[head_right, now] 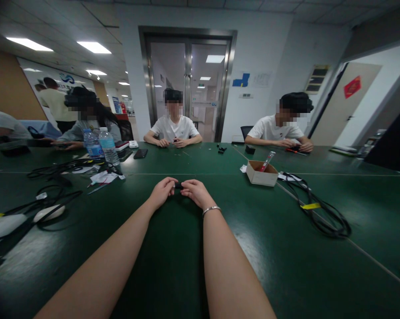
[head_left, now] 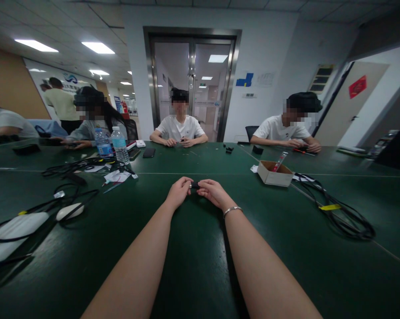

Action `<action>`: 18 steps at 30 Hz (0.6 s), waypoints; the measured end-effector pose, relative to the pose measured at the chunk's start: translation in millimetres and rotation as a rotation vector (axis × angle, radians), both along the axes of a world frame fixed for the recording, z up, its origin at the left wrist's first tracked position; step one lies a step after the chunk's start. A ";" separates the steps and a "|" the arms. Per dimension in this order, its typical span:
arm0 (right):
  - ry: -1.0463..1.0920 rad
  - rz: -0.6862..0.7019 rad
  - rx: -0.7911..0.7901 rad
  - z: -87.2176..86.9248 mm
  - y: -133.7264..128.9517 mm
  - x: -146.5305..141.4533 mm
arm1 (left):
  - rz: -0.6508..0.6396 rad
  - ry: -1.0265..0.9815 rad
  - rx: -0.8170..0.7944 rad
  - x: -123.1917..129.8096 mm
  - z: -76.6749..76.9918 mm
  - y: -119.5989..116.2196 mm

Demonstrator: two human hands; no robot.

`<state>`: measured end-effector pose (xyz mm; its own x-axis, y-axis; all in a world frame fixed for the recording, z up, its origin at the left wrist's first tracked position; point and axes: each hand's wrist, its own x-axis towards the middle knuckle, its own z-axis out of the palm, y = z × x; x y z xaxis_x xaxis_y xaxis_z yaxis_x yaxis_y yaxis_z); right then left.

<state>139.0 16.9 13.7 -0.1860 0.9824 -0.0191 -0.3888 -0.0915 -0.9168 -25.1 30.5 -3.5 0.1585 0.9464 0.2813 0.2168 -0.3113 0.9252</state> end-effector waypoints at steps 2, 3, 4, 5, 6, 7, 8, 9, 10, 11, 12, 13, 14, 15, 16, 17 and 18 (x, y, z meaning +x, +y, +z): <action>-0.008 0.020 0.001 -0.2 0.1 0.1 | -0.013 -0.001 -0.006 0.4 -0.1 0.3; -0.009 0.028 0.004 -0.4 0.2 0.2 | -0.021 -0.008 -0.004 0.7 0.0 0.4; -0.006 0.030 0.009 -0.7 0.5 0.2 | -0.031 -0.021 0.001 0.9 0.1 0.3; 0.000 0.026 0.013 -1.2 0.8 0.3 | -0.040 -0.037 0.008 1.2 0.2 0.3; 0.006 0.023 0.015 -1.6 1.2 0.4 | -0.050 -0.049 0.016 1.4 0.4 0.1; 0.011 0.021 0.014 -2.1 1.6 0.5 | -0.058 -0.053 0.022 1.6 0.5 -0.1; 0.014 0.023 0.010 -2.5 1.9 0.7 | -0.066 -0.052 0.025 1.7 0.6 -0.2; 0.014 0.027 0.005 -2.7 2.2 0.9 | -0.075 -0.045 0.022 1.8 0.6 -0.4; 0.015 0.035 0.002 -2.9 2.3 1.2 | -0.081 -0.038 0.018 1.8 0.5 -0.4; 0.015 0.044 0.001 -2.8 2.3 1.4 | -0.083 -0.035 0.016 1.7 0.5 -0.4; 0.017 0.049 0.002 -2.6 2.1 1.7 | -0.076 -0.033 0.019 1.6 0.4 -0.4; 0.019 0.050 0.005 -2.3 1.8 1.9 | -0.060 -0.036 0.029 1.5 0.4 -0.3; 0.019 0.049 0.004 -1.9 1.4 2.1 | -0.039 -0.042 0.041 1.5 0.5 -0.3; 0.015 0.044 -0.001 -1.4 0.9 2.1 | -0.019 -0.049 0.051 1.4 0.6 -0.2; 0.009 0.041 -0.005 -0.9 0.5 1.9 | -0.006 -0.057 0.056 1.3 0.8 -0.2; 0.003 0.040 -0.008 -0.5 0.1 1.7 | -0.003 -0.060 0.051 1.2 1.0 -0.2; -0.003 0.039 -0.011 0.0 -0.2 1.3 | -0.007 -0.057 0.039 1.1 1.2 -0.2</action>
